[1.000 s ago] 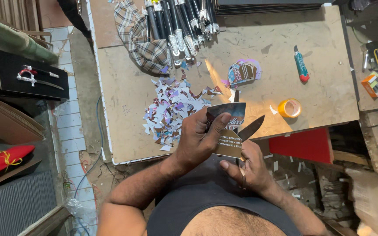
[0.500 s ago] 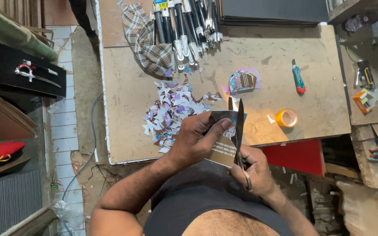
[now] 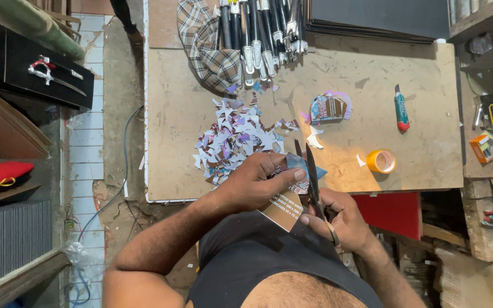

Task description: The person uses scissors to cut small rectangular pieces of printed paper into smaller shapes. They repeatedly pick up pieces, cut them, and drop the cuttings onto a growing pile on the table.

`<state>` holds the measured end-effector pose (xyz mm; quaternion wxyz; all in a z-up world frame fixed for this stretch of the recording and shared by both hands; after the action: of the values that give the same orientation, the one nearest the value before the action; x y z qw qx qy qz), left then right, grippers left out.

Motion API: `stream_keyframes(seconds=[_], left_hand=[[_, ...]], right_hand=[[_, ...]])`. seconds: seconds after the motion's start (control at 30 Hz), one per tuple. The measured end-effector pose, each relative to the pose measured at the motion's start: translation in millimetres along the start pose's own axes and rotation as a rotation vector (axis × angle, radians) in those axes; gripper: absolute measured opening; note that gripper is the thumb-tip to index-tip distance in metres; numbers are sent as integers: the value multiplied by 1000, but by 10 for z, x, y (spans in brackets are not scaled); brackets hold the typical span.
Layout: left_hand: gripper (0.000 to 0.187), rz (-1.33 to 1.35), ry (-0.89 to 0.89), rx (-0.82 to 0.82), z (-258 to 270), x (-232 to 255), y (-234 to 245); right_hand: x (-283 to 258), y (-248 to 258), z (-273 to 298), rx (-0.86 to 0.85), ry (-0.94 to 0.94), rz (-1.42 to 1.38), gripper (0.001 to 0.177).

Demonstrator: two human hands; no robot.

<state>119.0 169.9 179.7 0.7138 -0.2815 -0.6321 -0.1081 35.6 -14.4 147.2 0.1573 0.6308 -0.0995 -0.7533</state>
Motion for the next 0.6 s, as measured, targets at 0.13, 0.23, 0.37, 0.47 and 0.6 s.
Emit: stream_keyframes(seconds=[0.13, 0.23, 0.37, 0.47, 0.6], left_hand=[[28, 7, 72, -44, 1, -151, -15], [30, 42, 143, -70, -17, -276, 6], [31, 110, 258, -63, -32, -466, 52], [30, 231, 300, -53, -45, -555, 59], [29, 251, 389, 15, -88, -715, 150]], right_hand=[[-61, -68, -118, -60, 76, -84, 25], [-52, -123, -182, -67, 103, -106, 22], [150, -130, -221, -67, 43, 4, 18], [295, -97, -257, -57, 0, -48, 18], [466, -90, -369, -39, 8, -27, 25]])
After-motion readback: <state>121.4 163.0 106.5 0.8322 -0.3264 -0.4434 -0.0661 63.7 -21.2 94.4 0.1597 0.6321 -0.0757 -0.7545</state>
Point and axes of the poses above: each hand's wrist, its own z-axis away from the middle knuckle, its own y-axis out of the back of the hand, x = y × z, the point moved 7 cm from there along -z, towards the middle knuckle, and after that the axes turned 14 degrees about x, right-handed, at the moved point
